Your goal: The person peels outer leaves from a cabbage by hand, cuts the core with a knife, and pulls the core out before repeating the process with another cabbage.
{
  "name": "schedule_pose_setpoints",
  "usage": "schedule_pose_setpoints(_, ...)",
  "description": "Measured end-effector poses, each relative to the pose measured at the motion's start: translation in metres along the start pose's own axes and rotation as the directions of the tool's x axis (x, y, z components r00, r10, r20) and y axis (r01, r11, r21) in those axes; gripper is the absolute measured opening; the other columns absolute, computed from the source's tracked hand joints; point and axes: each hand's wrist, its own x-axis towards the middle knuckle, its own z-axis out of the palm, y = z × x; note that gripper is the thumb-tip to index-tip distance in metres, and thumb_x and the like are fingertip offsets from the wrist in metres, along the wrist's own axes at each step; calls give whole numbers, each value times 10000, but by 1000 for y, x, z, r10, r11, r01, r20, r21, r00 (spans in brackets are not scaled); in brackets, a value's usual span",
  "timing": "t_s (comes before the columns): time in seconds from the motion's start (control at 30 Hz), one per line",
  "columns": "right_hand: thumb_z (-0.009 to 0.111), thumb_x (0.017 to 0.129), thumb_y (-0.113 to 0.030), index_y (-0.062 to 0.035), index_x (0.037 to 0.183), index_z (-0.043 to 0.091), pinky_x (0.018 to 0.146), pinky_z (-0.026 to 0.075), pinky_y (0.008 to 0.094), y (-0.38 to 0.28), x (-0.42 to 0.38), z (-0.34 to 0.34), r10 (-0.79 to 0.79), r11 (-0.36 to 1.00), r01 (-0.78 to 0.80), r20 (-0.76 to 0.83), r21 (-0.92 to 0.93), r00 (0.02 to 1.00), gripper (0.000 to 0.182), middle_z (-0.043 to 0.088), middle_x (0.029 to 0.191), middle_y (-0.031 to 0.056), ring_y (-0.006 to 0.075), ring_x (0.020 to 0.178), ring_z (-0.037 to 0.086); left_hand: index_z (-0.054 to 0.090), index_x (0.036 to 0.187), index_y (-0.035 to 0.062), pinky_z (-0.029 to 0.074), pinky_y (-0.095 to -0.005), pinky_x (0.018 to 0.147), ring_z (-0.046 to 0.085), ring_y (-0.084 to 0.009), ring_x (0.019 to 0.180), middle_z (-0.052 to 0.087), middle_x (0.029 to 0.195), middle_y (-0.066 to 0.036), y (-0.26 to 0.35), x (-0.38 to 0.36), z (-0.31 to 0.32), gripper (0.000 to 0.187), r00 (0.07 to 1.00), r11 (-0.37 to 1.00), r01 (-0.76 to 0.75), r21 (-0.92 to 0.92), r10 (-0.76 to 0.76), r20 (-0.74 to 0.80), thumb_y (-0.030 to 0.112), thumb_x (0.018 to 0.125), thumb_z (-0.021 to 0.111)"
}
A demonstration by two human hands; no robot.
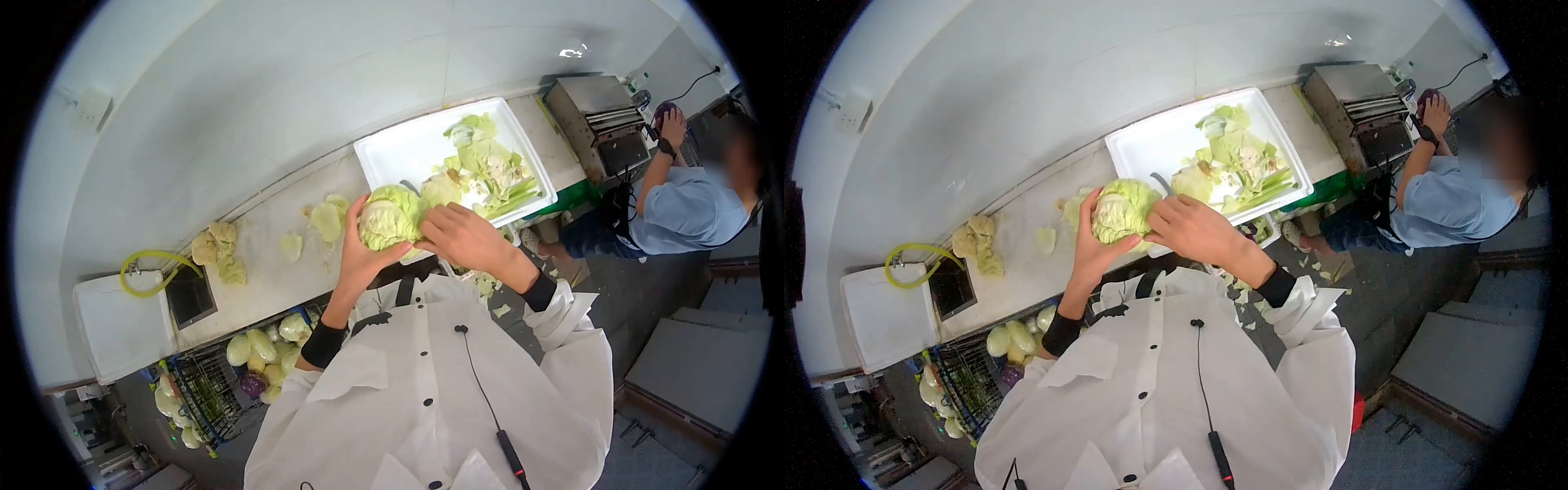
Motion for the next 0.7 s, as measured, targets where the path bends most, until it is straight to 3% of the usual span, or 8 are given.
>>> schedule_pose_setpoints(0.17,613,836,-206,-60,812,484,737,462,340,2,-3,10,-72,994,79,97,-71,993,196,504,807,66,219,772,549,283,1411,8,409,-356,1017,458,-222,1216,429,1305,-135,-6,-2,4,942,999,997,28,-74,-29,-20,125,670,854)
schedule_pose_setpoints(0.27,612,820,-166,-59,802,477,708,461,345,-2,-5,19,-48,998,50,48,-48,998,173,503,781,70,229,758,555,294,1410,7,409,-355,1017,457,-221,1218,429,1306,-133,-10,-5,4,921,998,999,15,-53,-18,-55,113,678,845)
schedule_pose_setpoints(0.33,612,822,-149,-57,797,474,664,462,356,-5,-8,28,82,997,-82,-55,11,995,168,500,753,81,247,710,561,301,1407,7,409,-355,1017,456,-220,1219,427,1309,-133,-9,-6,7,911,997,999,24,-43,-28,-73,106,680,841)
schedule_pose_setpoints(0.57,641,827,-98,-38,822,490,548,456,376,-19,-11,34,109,990,-100,-84,104,990,163,506,691,107,292,605,560,312,1405,26,413,-358,1015,458,-226,1218,422,1316,-137,-9,2,6,901,980,995,-93,25,96,-173,81,674,836)
schedule_pose_setpoints(0.63,645,844,-78,-25,807,522,527,444,370,-13,-15,20,360,912,-299,-198,282,911,139,533,673,112,306,578,561,314,1405,31,414,-360,1016,460,-228,1217,424,1315,-135,-9,3,1,901,976,995,-94,38,99,-193,77,671,836)
schedule_pose_setpoints(0.67,656,855,-65,-16,830,578,519,440,345,-10,-20,21,452,864,-359,-232,352,861,95,564,663,108,258,551,571,307,1413,40,412,-363,1022,453,-230,1228,417,1327,-132,-11,2,-2,892,978,996,-84,7,83,-191,65,684,821)
schedule_pose_setpoints(0.7,656,855,-65,-16,830,578,519,440,345,-7,-30,22,453,865,-360,-236,350,860,95,564,663,108,258,551,571,301,1421,49,410,-367,1027,447,-232,1238,410,1340,-130,-12,2,-3,884,980,997,-73,-22,67,-188,54,697,807)
